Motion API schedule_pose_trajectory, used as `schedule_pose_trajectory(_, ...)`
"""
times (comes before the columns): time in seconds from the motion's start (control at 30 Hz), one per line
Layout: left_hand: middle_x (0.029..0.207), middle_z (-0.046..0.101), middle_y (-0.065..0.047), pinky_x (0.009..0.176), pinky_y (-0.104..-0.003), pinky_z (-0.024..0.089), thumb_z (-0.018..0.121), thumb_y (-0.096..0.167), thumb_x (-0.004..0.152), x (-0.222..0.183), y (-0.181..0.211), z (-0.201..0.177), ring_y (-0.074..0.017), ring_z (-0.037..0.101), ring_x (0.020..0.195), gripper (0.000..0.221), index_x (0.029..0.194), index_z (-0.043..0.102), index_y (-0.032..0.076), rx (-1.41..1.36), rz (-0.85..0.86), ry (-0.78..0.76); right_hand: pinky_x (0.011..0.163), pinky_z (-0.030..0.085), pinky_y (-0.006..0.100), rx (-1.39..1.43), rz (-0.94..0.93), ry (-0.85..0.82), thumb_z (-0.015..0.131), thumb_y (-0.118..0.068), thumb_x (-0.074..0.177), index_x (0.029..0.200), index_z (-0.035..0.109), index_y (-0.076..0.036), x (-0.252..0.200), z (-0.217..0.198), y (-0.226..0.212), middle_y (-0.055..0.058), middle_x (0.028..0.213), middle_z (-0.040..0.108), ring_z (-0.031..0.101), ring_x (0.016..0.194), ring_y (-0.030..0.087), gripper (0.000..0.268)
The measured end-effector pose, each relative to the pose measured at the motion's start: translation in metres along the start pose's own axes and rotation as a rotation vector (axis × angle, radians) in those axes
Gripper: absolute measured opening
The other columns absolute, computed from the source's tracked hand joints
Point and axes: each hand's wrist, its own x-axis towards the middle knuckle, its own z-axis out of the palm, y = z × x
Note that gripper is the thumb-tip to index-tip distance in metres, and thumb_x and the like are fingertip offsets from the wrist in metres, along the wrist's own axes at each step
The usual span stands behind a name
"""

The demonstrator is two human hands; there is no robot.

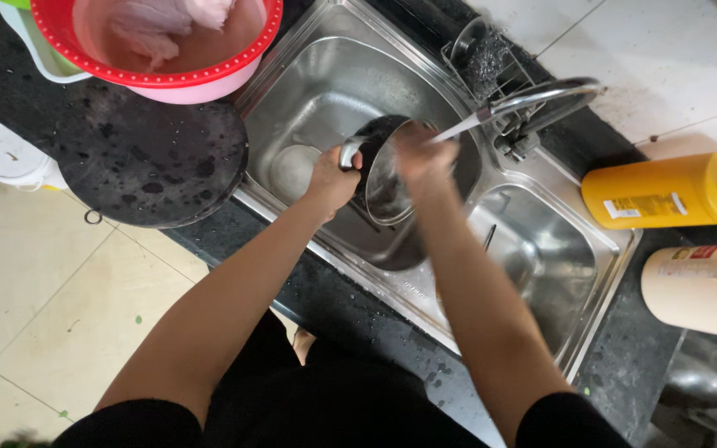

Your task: The person retrieves a packet of jelly powder and a small bowl, collects a scoop of sugar from a large bag, pours the jelly powder into the bowl with the sugar, stirs the dry mixture with chopsticks, and then washes a small metal pot in the sink.

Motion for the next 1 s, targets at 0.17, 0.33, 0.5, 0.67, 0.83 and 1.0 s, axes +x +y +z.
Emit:
schedule_pose_trajectory(0.17,0.078,0.061,0.002,0.053,-0.032,0.054,0.057,-0.006,0.085,0.006,-0.004,-0.026,-0.0105,0.062,0.066,0.022,0.089,0.061,0.015,-0.264,-0.036,0.117,0.090,0.054,0.048,-0.840,0.184,-0.496,0.044,-0.038,0.095,0.128,0.059,-0.002,-0.049,-0.065,0.066,0.016,0.111,0.068,0.064,0.098,0.033,0.052)
schedule_pose_trajectory(0.33,0.094,0.059,0.001,0.069,-0.037,0.064,0.058,-0.008,0.087,-0.008,-0.012,-0.033,-0.0131,0.065,0.084,0.025,0.091,0.057,0.017,-0.253,-0.060,0.040,0.079,0.058,0.045,-2.248,-0.344,-0.418,0.065,-0.016,0.095,0.117,0.071,-0.012,-0.015,-0.033,-0.005,0.011,0.100,0.073,0.069,0.088,0.030,0.023)
schedule_pose_trajectory(0.5,0.095,0.061,0.001,0.076,-0.045,0.064,0.055,-0.009,0.083,-0.013,-0.007,-0.031,-0.0137,0.067,0.085,0.026,0.091,0.056,0.016,-0.330,-0.157,0.089,0.101,0.051,0.043,-2.165,-0.984,-0.690,0.068,-0.009,0.086,0.132,0.060,-0.005,-0.018,-0.003,-0.027,0.018,0.123,0.067,0.063,0.116,0.035,0.046)
schedule_pose_trajectory(0.67,0.092,0.059,-0.002,0.075,-0.046,0.065,0.058,-0.006,0.085,-0.013,-0.001,-0.043,-0.0159,0.062,0.080,0.027,0.097,0.061,0.017,-0.348,-0.209,0.138,0.109,0.043,0.044,-2.622,-0.940,-0.697,0.065,-0.012,0.086,0.133,0.059,-0.007,-0.045,-0.038,-0.014,0.015,0.143,0.057,0.051,0.131,0.034,0.048)
schedule_pose_trajectory(0.83,0.096,0.060,0.002,0.073,-0.045,0.069,0.056,-0.003,0.087,-0.013,-0.014,-0.023,-0.0133,0.064,0.083,0.023,0.096,0.061,0.018,-0.411,-0.250,0.198,0.093,0.055,0.041,-2.362,-0.529,-0.623,0.059,-0.020,0.095,0.111,0.079,-0.013,-0.053,-0.088,0.030,0.014,0.114,0.076,0.073,0.102,0.034,0.026)
schedule_pose_trajectory(1.0,0.096,0.061,0.000,0.074,-0.048,0.067,0.053,-0.005,0.086,-0.019,-0.030,-0.006,-0.0162,0.066,0.083,0.026,0.093,0.058,0.019,-0.448,-0.229,0.164,0.077,0.056,0.039,-1.794,-0.111,-0.230,0.071,-0.010,0.085,0.105,0.079,-0.005,-0.025,-0.055,0.052,0.017,0.099,0.078,0.074,0.089,0.027,0.023)
